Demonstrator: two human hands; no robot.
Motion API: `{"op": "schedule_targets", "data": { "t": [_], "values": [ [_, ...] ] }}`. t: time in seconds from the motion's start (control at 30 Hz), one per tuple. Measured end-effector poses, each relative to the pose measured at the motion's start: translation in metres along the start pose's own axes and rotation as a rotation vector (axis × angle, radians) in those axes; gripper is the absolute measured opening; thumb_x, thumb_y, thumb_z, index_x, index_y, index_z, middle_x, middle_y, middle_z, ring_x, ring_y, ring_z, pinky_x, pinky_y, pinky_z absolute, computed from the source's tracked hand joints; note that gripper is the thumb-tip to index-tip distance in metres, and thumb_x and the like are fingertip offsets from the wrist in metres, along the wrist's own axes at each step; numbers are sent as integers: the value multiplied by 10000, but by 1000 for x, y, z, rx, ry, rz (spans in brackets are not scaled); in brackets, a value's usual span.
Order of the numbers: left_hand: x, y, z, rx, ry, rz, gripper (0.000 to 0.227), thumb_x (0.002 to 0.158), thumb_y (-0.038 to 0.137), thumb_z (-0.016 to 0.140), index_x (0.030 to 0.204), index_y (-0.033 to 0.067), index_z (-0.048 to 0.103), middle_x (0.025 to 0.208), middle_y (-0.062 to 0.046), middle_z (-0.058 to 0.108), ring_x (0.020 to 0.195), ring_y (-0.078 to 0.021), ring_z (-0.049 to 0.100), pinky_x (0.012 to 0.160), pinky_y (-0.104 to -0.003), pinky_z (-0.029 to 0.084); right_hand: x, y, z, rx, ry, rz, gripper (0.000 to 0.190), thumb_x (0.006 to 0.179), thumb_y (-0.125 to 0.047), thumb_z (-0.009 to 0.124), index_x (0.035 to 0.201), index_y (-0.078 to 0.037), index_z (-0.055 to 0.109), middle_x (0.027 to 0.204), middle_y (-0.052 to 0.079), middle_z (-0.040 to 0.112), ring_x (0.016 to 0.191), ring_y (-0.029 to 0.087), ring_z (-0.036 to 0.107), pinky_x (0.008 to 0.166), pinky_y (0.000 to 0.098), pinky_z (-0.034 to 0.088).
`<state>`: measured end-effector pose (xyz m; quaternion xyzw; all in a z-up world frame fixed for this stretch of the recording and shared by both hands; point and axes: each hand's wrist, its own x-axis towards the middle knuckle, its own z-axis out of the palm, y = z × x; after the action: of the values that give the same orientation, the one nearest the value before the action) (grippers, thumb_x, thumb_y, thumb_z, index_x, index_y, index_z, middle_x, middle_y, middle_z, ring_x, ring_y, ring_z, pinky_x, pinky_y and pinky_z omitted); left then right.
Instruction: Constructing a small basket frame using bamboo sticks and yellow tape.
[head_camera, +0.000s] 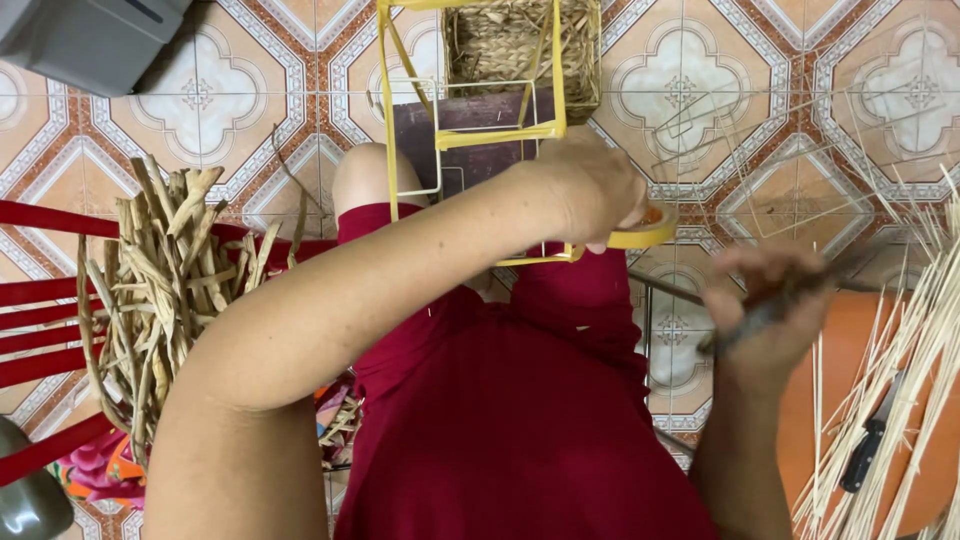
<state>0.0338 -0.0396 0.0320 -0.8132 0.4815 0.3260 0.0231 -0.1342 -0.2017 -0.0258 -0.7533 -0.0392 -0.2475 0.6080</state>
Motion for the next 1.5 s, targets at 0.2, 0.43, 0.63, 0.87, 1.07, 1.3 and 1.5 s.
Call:
{"op": "schedule_targets", "data": {
  "t": [0.2, 0.43, 0.63, 0.87, 1.07, 1.3, 1.5],
  "values": [
    [17, -13, 10, -275, 112, 104, 215, 779, 302, 841, 884, 141, 746, 870, 35, 733, 852, -123, 667, 767, -330, 551, -82, 29, -34, 250, -645, 755, 496, 824, -385, 755, 1167, -61, 603, 774, 20, 626, 655, 122, 617, 563, 256, 513],
    [15, -11, 15, -306, 189, 89, 290, 729, 271, 871, 980, 199, 744, 943, 55, 747, 863, -111, 670, 759, -331, 538, -82, 9, -1, 318, -630, 894, 555, 815, -452, 768, 1140, -30, 611, 761, -21, 510, 652, 91, 480, 556, 246, 361],
    [15, -10, 17, -352, 198, 66, 282, 720, 284, 874, 966, 211, 760, 921, 75, 750, 845, -93, 687, 760, -318, 551, -60, -4, 30, 232, -594, 885, 536, 852, -517, 669, 1078, -35, 602, 588, -12, 524, 519, 93, 487, 487, 241, 354],
    [9, -5, 11, -369, 190, -25, 187, 786, 282, 826, 953, 220, 771, 887, 63, 742, 838, -92, 675, 767, -317, 553, -65, 2, 32, 282, -552, 888, 491, 921, -515, 607, 1036, -38, 634, 541, -14, 530, 430, 80, 460, 395, 233, 350],
    [24, -44, 25, -865, 894, 282, 238, 880, 240, 771, 1102, 155, 751, 875, 16, 741, 748, -105, 641, 692, -317, 527, -55, 28, 32, 179, -276, 627, 172, 985, -175, 650, 1051, -34, 577, 746, 68, 662, 637, 132, 651, 548, 255, 541],
    [-90, -68, 32, -1133, 1271, 162, 109, 1062, 139, 757, 1067, 37, 718, 792, 0, 600, 673, -80, 517, 631, -232, 460, -17, 9, 78, -141, -166, -115, 228, 1027, 3, 692, 1159, -24, 508, 1153, 200, 700, 1088, 263, 731, 881, 336, 655],
    [-166, -67, 74, -1400, 1421, -52, 244, 955, 198, 736, 1179, 118, 684, 952, 15, 730, 864, -72, 727, 841, -263, 634, -26, 89, 110, 355, -222, -195, 301, 1040, -43, 677, 1280, -37, 494, 1090, 131, 730, 1027, 226, 783, 871, 361, 651]
  ]
}}
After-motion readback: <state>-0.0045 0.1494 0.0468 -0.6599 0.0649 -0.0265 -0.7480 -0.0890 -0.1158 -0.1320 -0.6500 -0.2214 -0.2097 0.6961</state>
